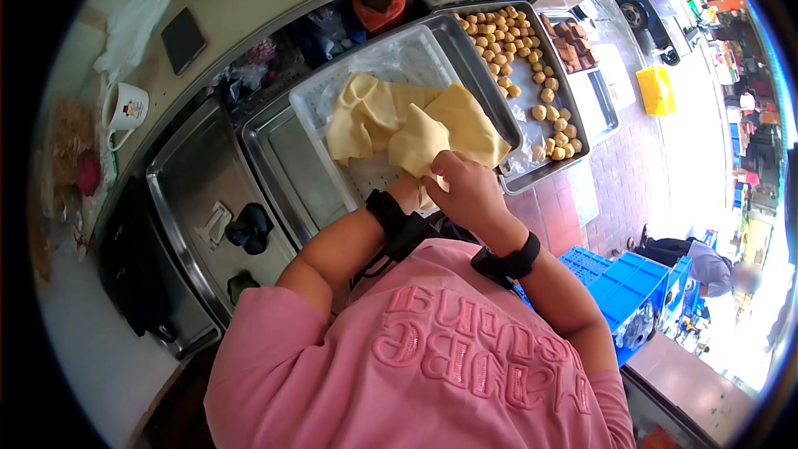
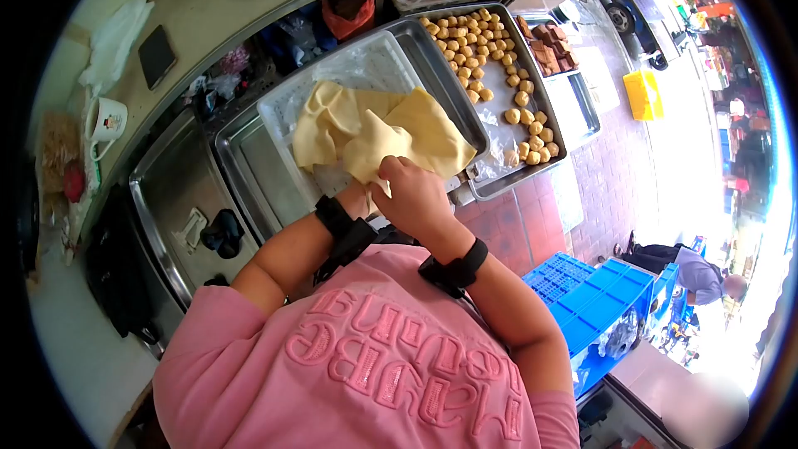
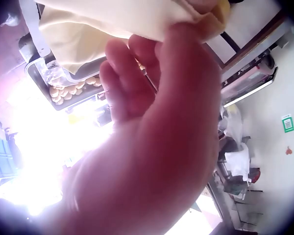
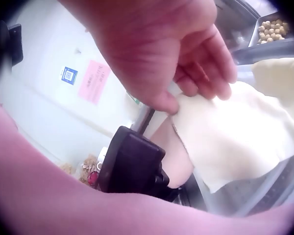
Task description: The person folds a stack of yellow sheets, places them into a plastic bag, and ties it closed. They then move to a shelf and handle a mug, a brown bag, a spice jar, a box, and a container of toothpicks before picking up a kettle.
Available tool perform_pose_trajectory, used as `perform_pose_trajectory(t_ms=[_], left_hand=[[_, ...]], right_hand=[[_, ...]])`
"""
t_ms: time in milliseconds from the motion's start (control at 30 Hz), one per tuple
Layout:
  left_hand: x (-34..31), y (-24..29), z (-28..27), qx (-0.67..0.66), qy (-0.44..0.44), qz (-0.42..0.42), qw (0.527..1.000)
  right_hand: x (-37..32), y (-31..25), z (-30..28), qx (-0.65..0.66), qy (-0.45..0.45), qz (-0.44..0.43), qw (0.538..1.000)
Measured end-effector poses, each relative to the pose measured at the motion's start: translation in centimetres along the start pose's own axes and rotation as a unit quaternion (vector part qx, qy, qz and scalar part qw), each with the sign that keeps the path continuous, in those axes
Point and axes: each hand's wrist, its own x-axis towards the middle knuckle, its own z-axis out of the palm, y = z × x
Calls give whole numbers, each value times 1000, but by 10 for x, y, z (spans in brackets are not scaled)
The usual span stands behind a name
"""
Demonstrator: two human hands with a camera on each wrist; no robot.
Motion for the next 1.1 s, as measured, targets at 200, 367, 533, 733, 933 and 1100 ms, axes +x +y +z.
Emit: perform_pose_trajectory(t_ms=[200, 367, 533, 733, 933, 1100], left_hand=[[0, 2, -3, -9, 16, -5, 1000], [2, 7, -12, -17, 40, -8, 999], [-23, 34, -1, -135, 7, 5, 991], [-25, 53, -68, 105, 148, 57, 982], [-33, 80, -122, 418, 279, 208, 839], [-9, 94, -92, 526, 224, 211, 793]], right_hand=[[8, 17, 14, 18, -14, 21, 1000], [13, 88, 29, 310, -7, 196, 930], [15, 126, 21, 711, 54, 344, 611], [4, 135, -26, 591, -22, 417, 691], [-24, 105, -144, 326, 210, 106, 916], [-44, 43, -238, 416, 330, 98, 842]])
